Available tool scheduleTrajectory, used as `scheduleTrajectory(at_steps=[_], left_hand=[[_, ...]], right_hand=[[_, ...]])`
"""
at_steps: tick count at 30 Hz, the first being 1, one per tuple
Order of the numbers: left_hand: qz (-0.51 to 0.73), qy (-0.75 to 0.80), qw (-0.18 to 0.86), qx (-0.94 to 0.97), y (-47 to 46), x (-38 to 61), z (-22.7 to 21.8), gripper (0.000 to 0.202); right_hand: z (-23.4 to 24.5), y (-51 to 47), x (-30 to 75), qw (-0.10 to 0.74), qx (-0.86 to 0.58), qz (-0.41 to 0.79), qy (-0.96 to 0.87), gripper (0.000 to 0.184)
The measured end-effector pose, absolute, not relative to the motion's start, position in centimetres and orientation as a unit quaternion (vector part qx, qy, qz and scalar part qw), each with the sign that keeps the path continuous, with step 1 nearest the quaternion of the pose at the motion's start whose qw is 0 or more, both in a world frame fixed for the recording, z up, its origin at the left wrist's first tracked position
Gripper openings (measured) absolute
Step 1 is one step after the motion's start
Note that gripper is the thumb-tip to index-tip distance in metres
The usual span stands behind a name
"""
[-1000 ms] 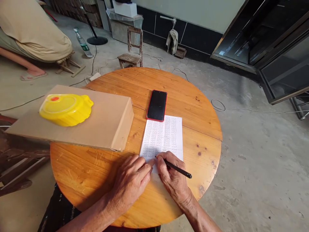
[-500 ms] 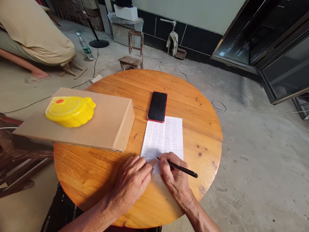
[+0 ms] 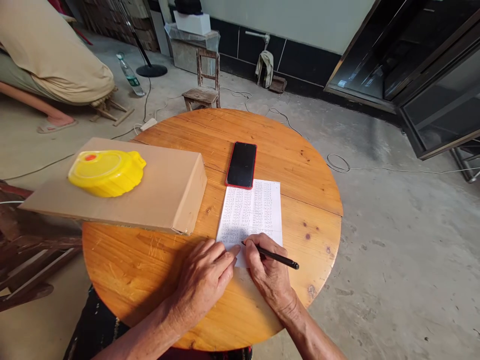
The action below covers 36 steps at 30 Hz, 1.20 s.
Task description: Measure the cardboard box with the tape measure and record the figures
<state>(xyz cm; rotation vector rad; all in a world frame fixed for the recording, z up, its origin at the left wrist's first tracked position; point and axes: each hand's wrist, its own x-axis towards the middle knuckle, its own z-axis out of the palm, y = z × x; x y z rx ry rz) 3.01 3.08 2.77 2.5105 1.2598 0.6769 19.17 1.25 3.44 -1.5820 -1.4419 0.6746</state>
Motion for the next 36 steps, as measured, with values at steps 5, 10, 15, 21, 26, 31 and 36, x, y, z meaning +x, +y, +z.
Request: scheduleTrajectory(at_steps=[5,10,15,21,26,31,36], left_hand=[[0.223,0.436,0.129,0.862,3.0,2.9,2.7,0.022],[0.221,0.437,0.132,0.862,2.9,3.0,2.6,0.025],[0.265,0.433,0.112,0.854,2.8,3.0,1.9,0.030],[0.311,0.375,0.057,0.872,3.7,2.9,-0.8,0.031],[0.308,0.379,0.066,0.870,3.4,2.9,0.0,0.031],[0.257,0.427,0.107,0.860,2.6,3.0,2.5,0.025],[0.229,0.436,0.112,0.863,2.7,3.0,2.8,0.022]], right_hand=[[3.5,1.5,19.1,0.432,-0.638,0.282,-0.571,0.021],[3.4,1.4,19.4,0.444,-0.640,0.304,-0.549,0.022],[3.1,1.4,19.5,0.470,-0.637,0.344,-0.505,0.029],[3.9,2.1,19.4,0.529,-0.616,0.370,-0.451,0.038],[4.7,2.1,19.1,0.545,-0.606,0.393,-0.425,0.039],[5.2,2.4,19.1,0.523,-0.601,0.434,-0.420,0.035],[5.4,2.5,19.5,0.504,-0.599,0.472,-0.405,0.034]])
